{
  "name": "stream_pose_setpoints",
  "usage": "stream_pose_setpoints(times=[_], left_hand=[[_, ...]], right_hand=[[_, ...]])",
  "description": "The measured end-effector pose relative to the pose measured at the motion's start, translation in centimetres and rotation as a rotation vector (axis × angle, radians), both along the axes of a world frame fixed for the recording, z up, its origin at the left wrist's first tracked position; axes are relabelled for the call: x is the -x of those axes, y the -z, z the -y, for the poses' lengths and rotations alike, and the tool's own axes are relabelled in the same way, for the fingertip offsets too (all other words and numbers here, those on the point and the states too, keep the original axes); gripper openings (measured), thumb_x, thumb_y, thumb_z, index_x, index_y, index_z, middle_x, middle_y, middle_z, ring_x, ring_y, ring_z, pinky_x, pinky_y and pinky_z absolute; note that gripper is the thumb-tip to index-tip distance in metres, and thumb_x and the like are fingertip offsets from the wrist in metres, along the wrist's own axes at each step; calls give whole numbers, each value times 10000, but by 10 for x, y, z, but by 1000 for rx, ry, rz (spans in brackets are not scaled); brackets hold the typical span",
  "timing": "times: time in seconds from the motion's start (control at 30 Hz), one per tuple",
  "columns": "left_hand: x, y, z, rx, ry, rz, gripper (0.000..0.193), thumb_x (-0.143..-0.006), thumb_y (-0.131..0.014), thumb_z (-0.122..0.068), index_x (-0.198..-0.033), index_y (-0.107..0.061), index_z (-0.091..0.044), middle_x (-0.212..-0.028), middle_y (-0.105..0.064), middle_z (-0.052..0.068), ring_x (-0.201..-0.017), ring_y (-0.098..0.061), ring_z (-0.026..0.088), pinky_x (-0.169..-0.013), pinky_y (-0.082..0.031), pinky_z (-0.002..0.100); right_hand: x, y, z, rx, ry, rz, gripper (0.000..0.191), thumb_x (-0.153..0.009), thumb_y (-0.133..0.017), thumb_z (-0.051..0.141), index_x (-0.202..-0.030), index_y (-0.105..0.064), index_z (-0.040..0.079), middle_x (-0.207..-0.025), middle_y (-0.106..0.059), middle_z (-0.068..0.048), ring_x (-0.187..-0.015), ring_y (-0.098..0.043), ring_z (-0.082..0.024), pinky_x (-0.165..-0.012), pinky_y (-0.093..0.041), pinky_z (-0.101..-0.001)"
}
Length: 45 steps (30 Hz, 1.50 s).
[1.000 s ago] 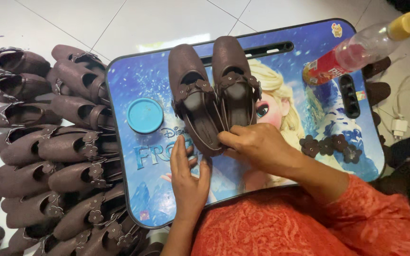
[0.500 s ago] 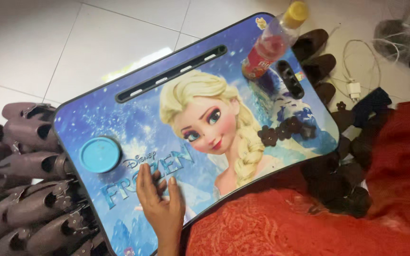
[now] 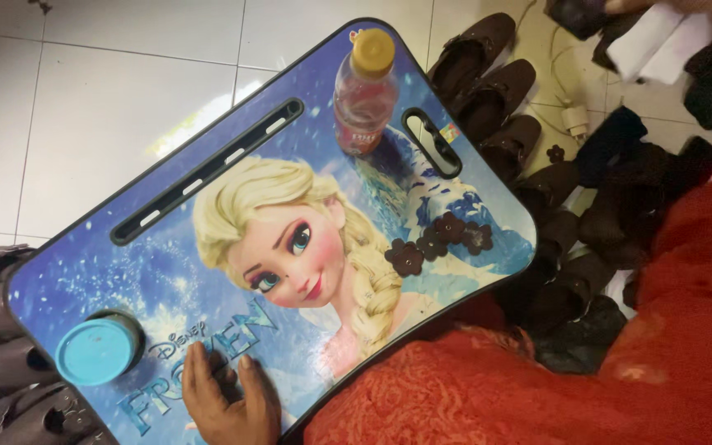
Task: The person wipes the exterior of brown shoes with a white cloth. They pick up a pair of shoes from the floor, place them on a Frozen-themed tray, and wipe the uppers and decorative flower details. The person repeats this process with a second pair of shoes, handling them one at a time and returning them to the floor.
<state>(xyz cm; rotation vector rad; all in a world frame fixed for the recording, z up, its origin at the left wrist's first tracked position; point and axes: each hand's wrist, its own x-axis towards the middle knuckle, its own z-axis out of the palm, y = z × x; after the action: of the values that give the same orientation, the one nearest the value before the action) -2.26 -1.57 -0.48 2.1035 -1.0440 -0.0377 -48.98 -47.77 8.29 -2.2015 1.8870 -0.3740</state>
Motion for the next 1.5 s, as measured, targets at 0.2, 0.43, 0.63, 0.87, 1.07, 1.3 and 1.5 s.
stream_pose_setpoints(times=[0.2, 0.43, 0.63, 0.87, 1.07, 1.3, 1.5], left_hand=[[2, 20, 9, 20, -7, 16, 580, -946, -703, -114, -1465, -536, 82, -1436, -548, 270, -1149, -650, 315, -947, -547, 370], [-3, 31, 23, 28, -11, 97, 519, -973, -689, -129, -1422, -569, 100, -1377, -586, 267, -1096, -650, 298, -969, -548, 365], [6, 44, 39, 118, -36, 115, 498, -1001, -668, -124, -1432, -553, 97, -1411, -542, 283, -1250, -610, 339, -1076, -527, 383], [-1, 39, 44, 24, -48, 176, 520, -905, -705, -112, -1376, -588, 76, -1361, -585, 296, -1237, -628, 372, -1082, -531, 411], [14, 9, 46, -82, -128, 122, 480, -903, -736, -106, -1357, -633, 8, -1374, -633, 209, -1260, -642, 355, -1087, -509, 417], [3, -20, 43, -81, -43, 33, 488, -906, -725, -130, -1367, -611, -14, -1366, -627, 202, -1267, -604, 355, -1087, -465, 427], [-13, -26, 27, 3, -14, -58, 460, -907, -740, -133, -1343, -636, -29, -1359, -651, 167, -1252, -616, 341, -1078, -458, 428]], right_hand=[[9, 69, 48, -4, 29, -112, 536, -929, -825, 352, -1299, -692, -12, -1143, -730, -233, -906, -725, -354, -759, -586, -488], [-37, 87, 99, 144, 8, -94, 484, -889, -892, 392, -1143, -763, 1, -1012, -741, -245, -848, -723, -371, -780, -568, -477], [-126, 99, 132, 316, -176, 35, 404, -911, -891, 336, -1005, -702, -8, -875, -722, -238, -763, -709, -385, -696, -556, -491], [-203, 149, 138, 112, -138, 73, 489, -800, -904, 324, -1070, -702, -30, -932, -723, -243, -848, -706, -406, -715, -561, -496], [-199, 135, 121, 79, -243, 303, 449, -918, -857, 278, -1265, -727, 26, -1025, -747, -184, -902, -726, -306, -801, -568, -414], [-80, 52, -11, -72, -329, 174, 311, -1131, -639, 129, -1384, -651, -51, -965, -670, -218, -756, -667, -264, -665, -557, -390], [-97, 8, -165, -549, -495, 226, 484, -915, -696, 131, -1399, -696, 100, -929, -653, -78, -636, -598, -160, -531, -522, -284]])
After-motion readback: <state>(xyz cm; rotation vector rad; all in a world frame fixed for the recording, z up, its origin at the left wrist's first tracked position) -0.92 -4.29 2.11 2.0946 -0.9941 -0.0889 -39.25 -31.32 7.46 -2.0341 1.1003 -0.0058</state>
